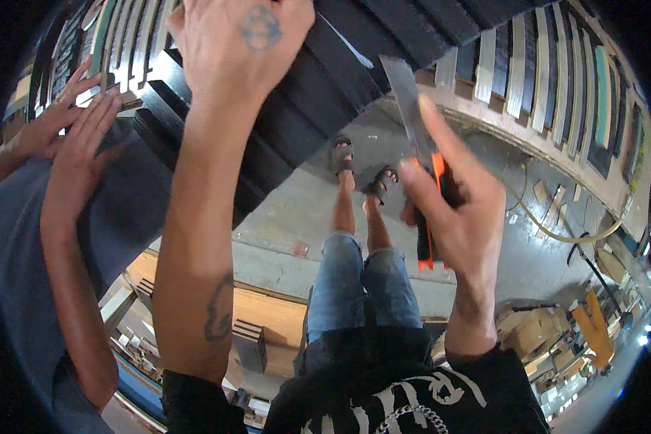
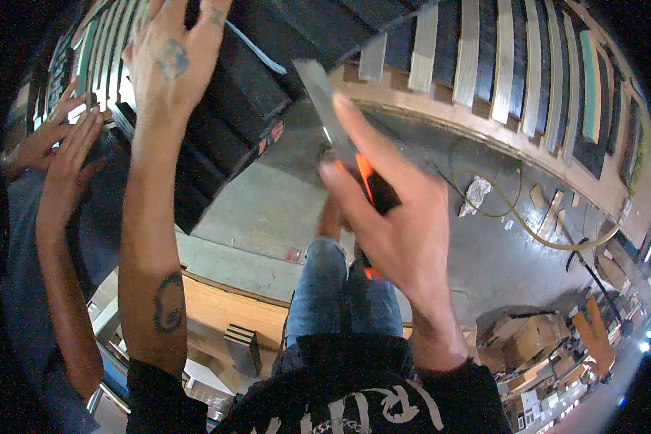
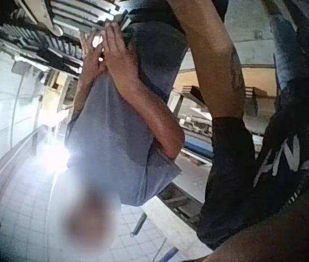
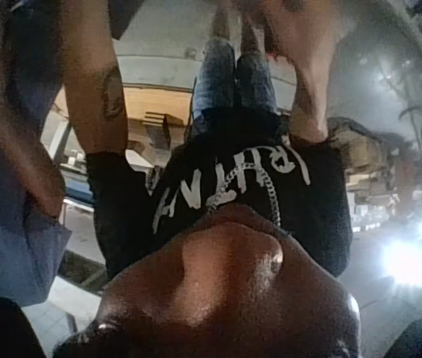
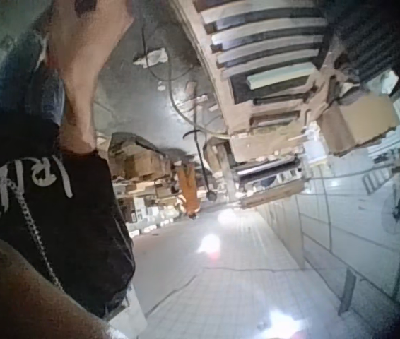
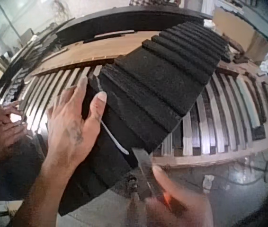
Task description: The person assembles a large slatted wooden piece by hand, using a hammer to tap slats into place, applying adhesive, and trimming a strip with a utility knife.
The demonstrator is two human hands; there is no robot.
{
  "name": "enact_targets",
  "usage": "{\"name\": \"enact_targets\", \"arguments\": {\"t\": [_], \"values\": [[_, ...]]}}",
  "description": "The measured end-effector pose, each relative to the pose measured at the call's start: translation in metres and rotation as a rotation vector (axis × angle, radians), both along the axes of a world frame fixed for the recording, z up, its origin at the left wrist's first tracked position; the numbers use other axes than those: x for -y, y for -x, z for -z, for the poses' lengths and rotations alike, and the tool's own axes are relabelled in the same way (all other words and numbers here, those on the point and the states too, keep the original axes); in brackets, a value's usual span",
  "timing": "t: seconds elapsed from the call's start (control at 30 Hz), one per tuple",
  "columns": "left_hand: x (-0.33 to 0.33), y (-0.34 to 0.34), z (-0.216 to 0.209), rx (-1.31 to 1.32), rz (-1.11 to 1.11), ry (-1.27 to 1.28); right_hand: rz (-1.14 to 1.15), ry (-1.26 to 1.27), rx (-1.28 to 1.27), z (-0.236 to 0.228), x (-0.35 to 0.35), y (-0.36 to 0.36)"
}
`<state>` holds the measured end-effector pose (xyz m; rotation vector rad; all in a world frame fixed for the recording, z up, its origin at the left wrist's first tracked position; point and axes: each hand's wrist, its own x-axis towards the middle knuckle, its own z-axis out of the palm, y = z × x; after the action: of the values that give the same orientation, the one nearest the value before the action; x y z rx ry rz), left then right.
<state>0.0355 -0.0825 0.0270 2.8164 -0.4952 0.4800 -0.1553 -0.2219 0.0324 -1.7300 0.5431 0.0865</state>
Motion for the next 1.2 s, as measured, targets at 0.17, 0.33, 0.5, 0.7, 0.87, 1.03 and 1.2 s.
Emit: {"name": "enact_targets", "arguments": {"t": [0.17, 0.33, 0.5, 0.7, 0.87, 1.03, 1.2], "values": [[0.004, 0.008, -0.011, -0.032, -0.001, 0.032, -0.024, -0.011, 0.021, 0.002, 0.001, 0.003], [0.000, 0.004, -0.009, -0.034, 0.013, 0.027, -0.014, 0.026, 0.057, 0.004, -0.003, 0.000], [-0.001, -0.005, 0.006, -0.039, -0.040, -0.017, -0.067, 0.013, 0.054, 0.001, 0.002, 0.007], [0.001, 0.002, -0.009, -0.063, -0.050, -0.022, -0.062, 0.014, 0.076, 0.002, -0.002, 0.007], [0.000, -0.003, -0.004, -0.051, -0.010, 0.024, -0.042, -0.015, 0.130, 0.004, 0.000, -0.008], [0.003, 0.002, -0.003, -0.053, -0.015, 0.024, 0.068, -0.133, -0.047, -0.007, -0.006, 0.021], [-0.005, -0.002, -0.003, -0.045, -0.002, 0.009, -0.007, 0.013, 0.088, 0.001, -0.003, 0.002]]}}
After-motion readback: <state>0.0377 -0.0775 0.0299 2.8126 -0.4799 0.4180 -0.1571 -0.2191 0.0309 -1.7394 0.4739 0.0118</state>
